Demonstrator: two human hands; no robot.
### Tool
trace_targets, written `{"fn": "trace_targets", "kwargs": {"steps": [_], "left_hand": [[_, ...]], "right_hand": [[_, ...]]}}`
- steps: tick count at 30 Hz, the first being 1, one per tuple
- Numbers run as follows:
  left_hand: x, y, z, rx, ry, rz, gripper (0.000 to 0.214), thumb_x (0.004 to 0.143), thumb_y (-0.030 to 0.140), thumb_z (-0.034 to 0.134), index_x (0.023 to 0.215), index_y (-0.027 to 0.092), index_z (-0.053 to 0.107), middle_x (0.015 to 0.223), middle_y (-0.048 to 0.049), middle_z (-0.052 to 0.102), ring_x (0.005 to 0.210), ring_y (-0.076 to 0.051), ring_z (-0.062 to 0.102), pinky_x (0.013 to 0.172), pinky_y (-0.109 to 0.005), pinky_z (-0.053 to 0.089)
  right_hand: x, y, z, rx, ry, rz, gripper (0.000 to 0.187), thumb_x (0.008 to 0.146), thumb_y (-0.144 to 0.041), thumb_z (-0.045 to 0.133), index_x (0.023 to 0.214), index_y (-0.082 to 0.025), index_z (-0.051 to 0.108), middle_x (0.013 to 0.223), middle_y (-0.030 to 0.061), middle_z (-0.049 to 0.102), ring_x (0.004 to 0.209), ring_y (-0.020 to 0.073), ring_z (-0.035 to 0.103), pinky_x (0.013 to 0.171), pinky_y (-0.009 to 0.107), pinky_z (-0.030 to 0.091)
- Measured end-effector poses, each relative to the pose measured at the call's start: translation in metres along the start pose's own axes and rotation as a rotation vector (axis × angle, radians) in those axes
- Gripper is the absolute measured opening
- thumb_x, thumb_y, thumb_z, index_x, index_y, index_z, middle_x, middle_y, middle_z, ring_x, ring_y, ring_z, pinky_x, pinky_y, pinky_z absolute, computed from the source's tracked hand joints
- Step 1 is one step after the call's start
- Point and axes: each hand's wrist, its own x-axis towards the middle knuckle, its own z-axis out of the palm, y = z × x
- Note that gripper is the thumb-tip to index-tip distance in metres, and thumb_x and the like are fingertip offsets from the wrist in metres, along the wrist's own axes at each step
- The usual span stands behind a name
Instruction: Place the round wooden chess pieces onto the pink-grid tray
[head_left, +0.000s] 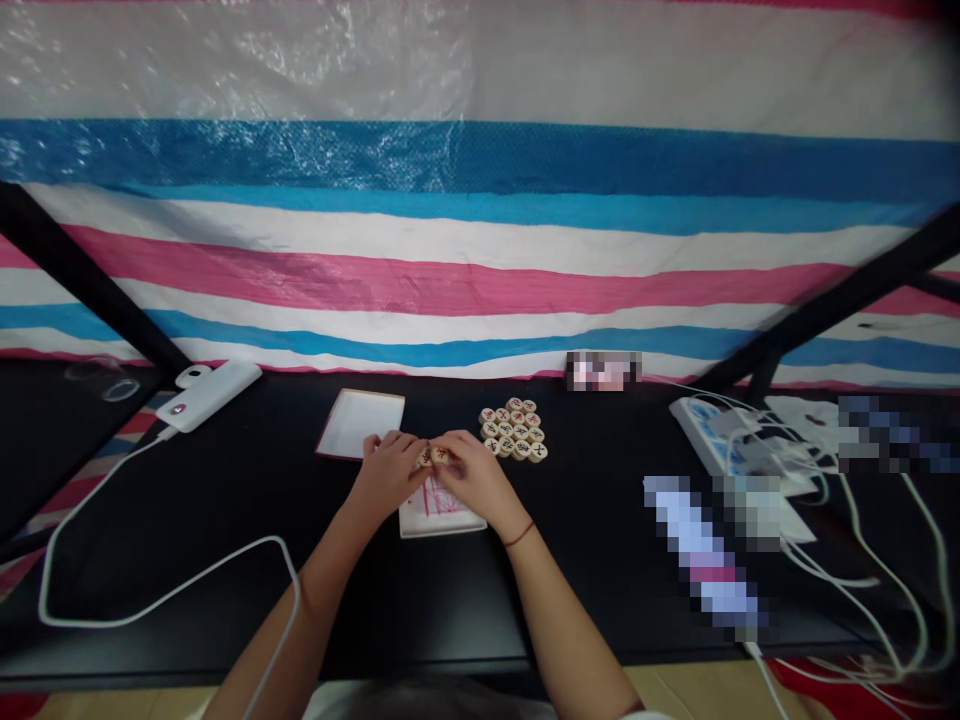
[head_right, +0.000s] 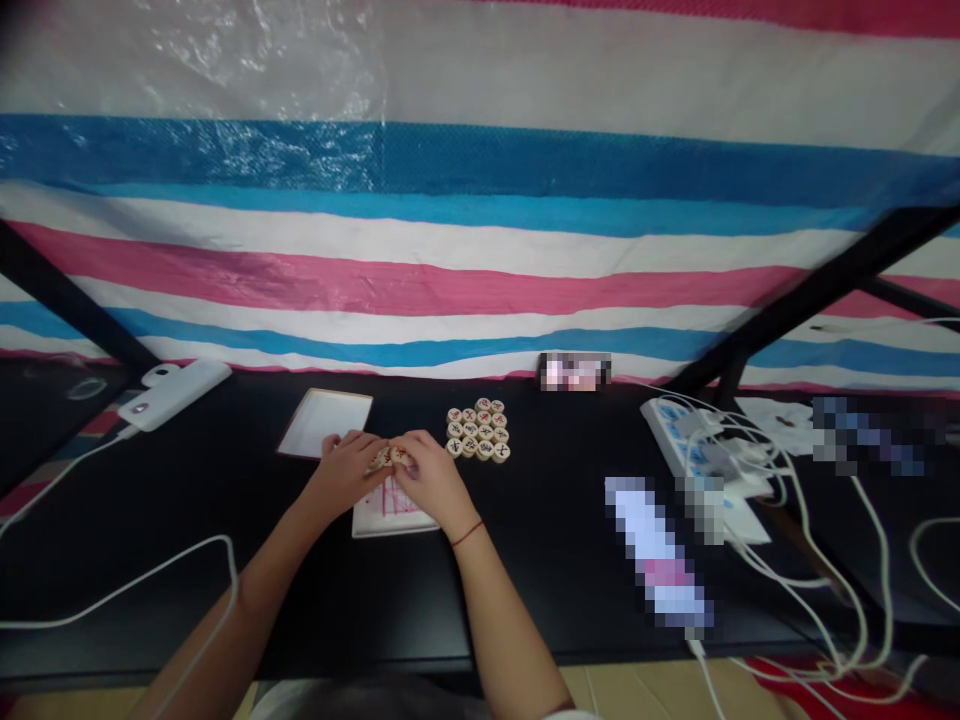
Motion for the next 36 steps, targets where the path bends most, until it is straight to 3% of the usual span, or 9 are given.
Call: {"fn": "trace_targets", "kwargs": {"steps": [5, 12, 18, 22, 24, 26, 30, 32, 36], "left_hand": [[0.0, -0.002, 0.001, -0.023, 0.002, -0.002, 0.032, 0.087, 0.03, 0.06, 0.118, 0.025, 0.061, 0.111, -0.0047, 0.068, 0.107, -0.025, 0.056, 0.088, -0.041, 0.033], [-0.001, -0.002, 0.0, -0.03, -0.01, 0.0, 0.033, 0.085, 0.029, 0.062, 0.117, 0.023, 0.062, 0.111, -0.0048, 0.068, 0.107, -0.025, 0.056, 0.088, -0.04, 0.033], [-0.001, -0.002, -0.001, -0.043, 0.009, -0.004, 0.033, 0.085, 0.031, 0.062, 0.118, 0.025, 0.062, 0.112, -0.0045, 0.068, 0.106, -0.025, 0.056, 0.088, -0.039, 0.033], [0.001, 0.002, -0.004, -0.054, 0.0, -0.002, 0.029, 0.087, 0.028, 0.058, 0.115, 0.028, 0.063, 0.112, -0.0036, 0.067, 0.105, -0.023, 0.056, 0.087, -0.039, 0.032], [0.001, 0.004, -0.005, -0.065, -0.003, -0.003, 0.027, 0.088, 0.024, 0.056, 0.113, 0.029, 0.064, 0.111, -0.0025, 0.068, 0.105, -0.023, 0.056, 0.086, -0.039, 0.03], [0.001, 0.004, -0.006, -0.072, 0.001, -0.003, 0.027, 0.088, 0.022, 0.055, 0.112, 0.029, 0.064, 0.11, -0.0017, 0.068, 0.104, -0.023, 0.057, 0.086, -0.039, 0.03], [0.0, 0.005, -0.005, -0.076, 0.001, 0.003, 0.025, 0.089, 0.021, 0.053, 0.11, 0.028, 0.064, 0.109, -0.0021, 0.068, 0.102, -0.023, 0.057, 0.085, -0.04, 0.029], [0.0, 0.005, -0.005, -0.078, 0.001, 0.003, 0.025, 0.089, 0.021, 0.053, 0.11, 0.028, 0.064, 0.109, -0.0026, 0.069, 0.102, -0.023, 0.056, 0.085, -0.041, 0.029], [0.0, 0.005, -0.006, -0.085, -0.014, -0.004, 0.026, 0.089, 0.022, 0.053, 0.112, 0.028, 0.064, 0.11, -0.0026, 0.068, 0.103, -0.024, 0.056, 0.085, -0.041, 0.03]], "right_hand": [[0.0, -0.002, 0.005, -0.103, -0.01, -0.042, 0.023, 0.08, -0.007, 0.053, 0.096, -0.021, 0.062, 0.101, 0.0072, 0.064, 0.096, 0.0196, 0.061, 0.087, 0.034, 0.049], [-0.001, 0.003, 0.009, -0.107, -0.059, -0.06, 0.019, 0.081, -0.006, 0.054, 0.09, -0.02, 0.064, 0.104, 0.007, 0.063, 0.093, 0.0173, 0.062, 0.083, 0.03, 0.051], [-0.002, 0.004, 0.01, -0.138, -0.048, -0.082, 0.018, 0.08, -0.007, 0.056, 0.086, -0.021, 0.067, 0.096, 0.0058, 0.063, 0.09, 0.0176, 0.061, 0.084, 0.031, 0.05], [0.006, 0.007, -0.011, -0.13, 0.135, -0.041, 0.017, 0.086, -0.017, 0.053, 0.095, -0.022, 0.067, 0.101, 0.0065, 0.064, 0.097, 0.0194, 0.061, 0.088, 0.033, 0.049], [0.015, 0.018, -0.031, -0.268, 0.27, 0.072, 0.019, 0.087, -0.02, 0.05, 0.095, -0.021, 0.067, 0.1, 0.008, 0.065, 0.098, 0.0214, 0.06, 0.091, 0.035, 0.046], [0.026, 0.034, -0.053, -0.47, 0.312, 0.245, 0.022, 0.086, -0.02, 0.05, 0.098, -0.018, 0.068, 0.102, 0.0106, 0.066, 0.099, 0.0231, 0.059, 0.093, 0.035, 0.044], [0.05, 0.065, -0.086, -0.741, 0.046, 0.486, 0.031, 0.087, -0.025, 0.051, 0.111, -0.014, 0.066, 0.112, 0.0134, 0.066, 0.103, 0.0236, 0.059, 0.091, 0.031, 0.041], [0.06, 0.074, -0.092, -0.766, -0.072, 0.539, 0.028, 0.085, -0.027, 0.054, 0.105, -0.015, 0.069, 0.103, 0.0121, 0.07, 0.097, 0.0227, 0.062, 0.084, 0.028, 0.042], [0.076, 0.082, -0.096, -0.749, -0.157, 0.589, 0.016, 0.076, -0.025, 0.065, 0.087, -0.017, 0.073, 0.09, 0.0099, 0.073, 0.087, 0.0219, 0.066, 0.072, 0.026, 0.043]]}}
